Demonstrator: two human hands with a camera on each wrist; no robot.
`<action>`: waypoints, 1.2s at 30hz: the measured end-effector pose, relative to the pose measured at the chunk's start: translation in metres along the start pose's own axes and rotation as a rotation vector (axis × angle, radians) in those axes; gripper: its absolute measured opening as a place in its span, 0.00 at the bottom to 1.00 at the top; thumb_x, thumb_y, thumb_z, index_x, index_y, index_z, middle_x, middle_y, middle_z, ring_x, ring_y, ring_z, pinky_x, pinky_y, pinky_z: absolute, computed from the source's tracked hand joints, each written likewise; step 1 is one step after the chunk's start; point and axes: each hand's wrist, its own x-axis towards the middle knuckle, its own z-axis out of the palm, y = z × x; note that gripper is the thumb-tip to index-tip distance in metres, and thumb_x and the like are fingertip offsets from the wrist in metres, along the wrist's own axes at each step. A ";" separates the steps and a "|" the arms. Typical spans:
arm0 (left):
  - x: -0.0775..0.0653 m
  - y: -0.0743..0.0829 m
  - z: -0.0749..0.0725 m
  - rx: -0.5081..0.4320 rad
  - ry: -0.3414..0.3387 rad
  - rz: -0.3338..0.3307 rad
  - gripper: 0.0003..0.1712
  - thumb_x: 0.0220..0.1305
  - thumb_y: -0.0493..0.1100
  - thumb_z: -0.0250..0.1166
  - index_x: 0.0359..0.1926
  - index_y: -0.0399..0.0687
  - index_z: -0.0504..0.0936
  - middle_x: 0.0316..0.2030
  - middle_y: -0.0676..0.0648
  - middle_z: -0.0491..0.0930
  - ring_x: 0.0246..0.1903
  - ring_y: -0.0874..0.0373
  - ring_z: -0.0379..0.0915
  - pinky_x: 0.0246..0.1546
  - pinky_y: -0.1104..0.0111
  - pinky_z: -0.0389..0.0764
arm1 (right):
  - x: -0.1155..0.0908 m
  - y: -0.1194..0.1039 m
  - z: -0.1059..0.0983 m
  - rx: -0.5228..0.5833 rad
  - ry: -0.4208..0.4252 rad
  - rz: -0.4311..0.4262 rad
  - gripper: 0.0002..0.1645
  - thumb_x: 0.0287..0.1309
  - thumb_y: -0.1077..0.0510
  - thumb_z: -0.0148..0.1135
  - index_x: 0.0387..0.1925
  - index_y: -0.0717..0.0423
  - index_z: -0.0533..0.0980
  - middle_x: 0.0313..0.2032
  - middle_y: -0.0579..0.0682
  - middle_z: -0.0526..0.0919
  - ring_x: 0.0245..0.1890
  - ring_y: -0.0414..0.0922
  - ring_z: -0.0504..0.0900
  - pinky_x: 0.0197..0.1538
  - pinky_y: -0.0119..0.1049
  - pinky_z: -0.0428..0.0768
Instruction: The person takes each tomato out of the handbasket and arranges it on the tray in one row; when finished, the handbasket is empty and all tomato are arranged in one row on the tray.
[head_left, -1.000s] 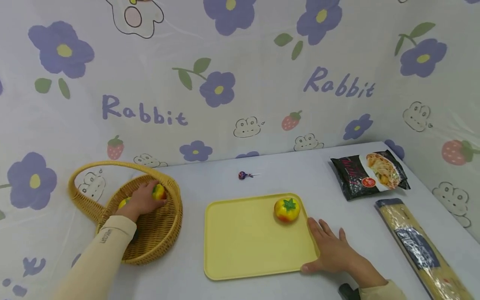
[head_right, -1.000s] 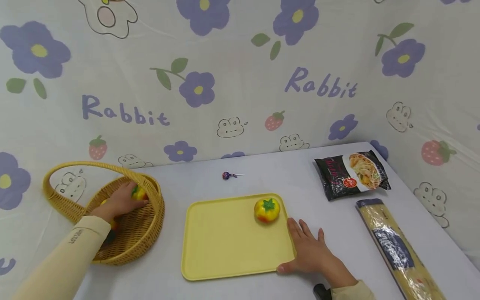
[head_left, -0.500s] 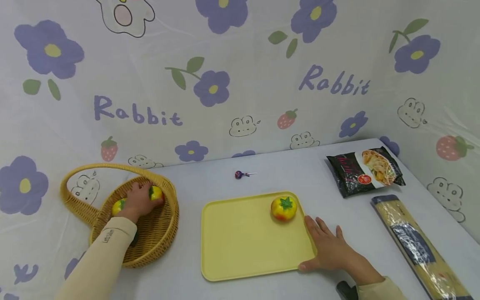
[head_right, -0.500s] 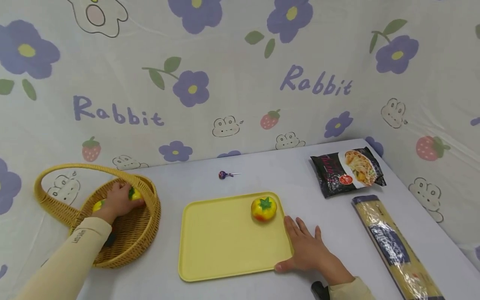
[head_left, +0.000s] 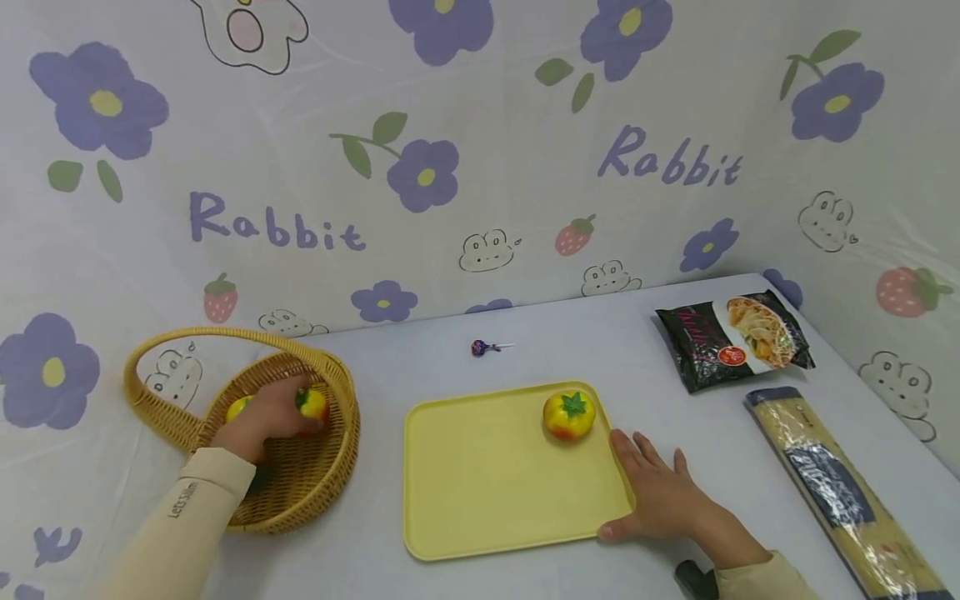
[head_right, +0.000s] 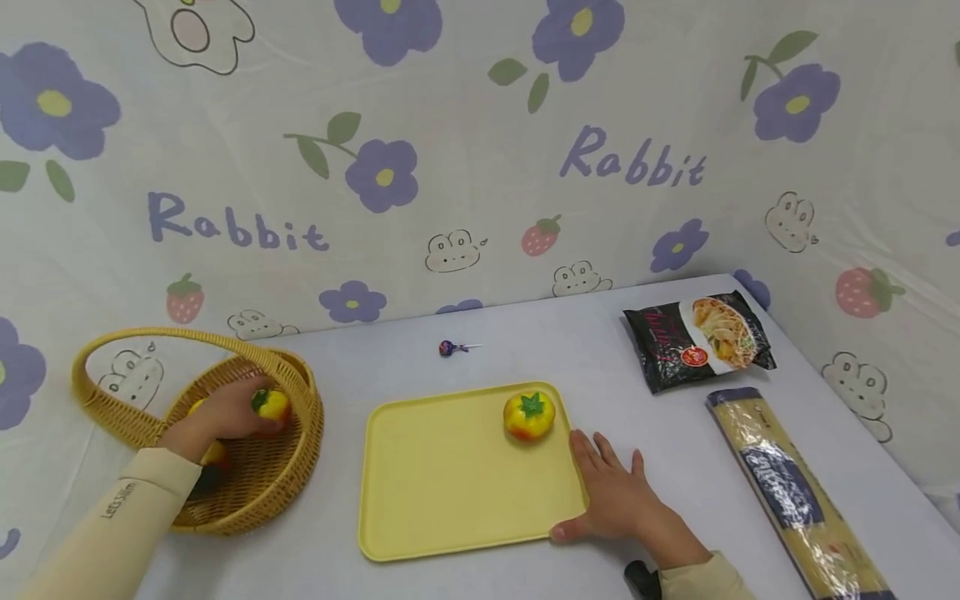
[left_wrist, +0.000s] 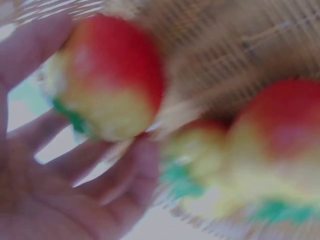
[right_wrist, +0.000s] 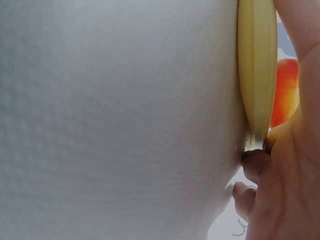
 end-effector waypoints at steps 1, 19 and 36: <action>-0.005 0.005 -0.006 -0.004 -0.031 0.005 0.46 0.52 0.48 0.72 0.67 0.31 0.63 0.59 0.29 0.70 0.56 0.35 0.68 0.56 0.44 0.70 | 0.000 0.001 0.001 -0.002 0.003 0.001 0.86 0.22 0.19 0.68 0.75 0.59 0.41 0.75 0.59 0.45 0.74 0.63 0.41 0.61 0.77 0.33; -0.060 0.151 -0.016 -0.060 -0.425 0.407 0.34 0.46 0.47 0.77 0.56 0.57 0.75 0.51 0.55 0.75 0.48 0.57 0.69 0.55 0.58 0.74 | -0.004 0.004 -0.001 -0.001 0.046 -0.037 0.84 0.25 0.19 0.68 0.75 0.61 0.42 0.75 0.60 0.46 0.74 0.63 0.42 0.61 0.77 0.35; 0.019 0.225 0.088 -0.285 0.039 0.269 0.41 0.45 0.48 0.78 0.61 0.48 0.73 0.54 0.44 0.73 0.52 0.49 0.70 0.60 0.56 0.72 | 0.000 0.009 0.004 -0.008 0.045 -0.035 0.84 0.24 0.18 0.67 0.75 0.59 0.42 0.75 0.58 0.46 0.74 0.62 0.41 0.61 0.77 0.34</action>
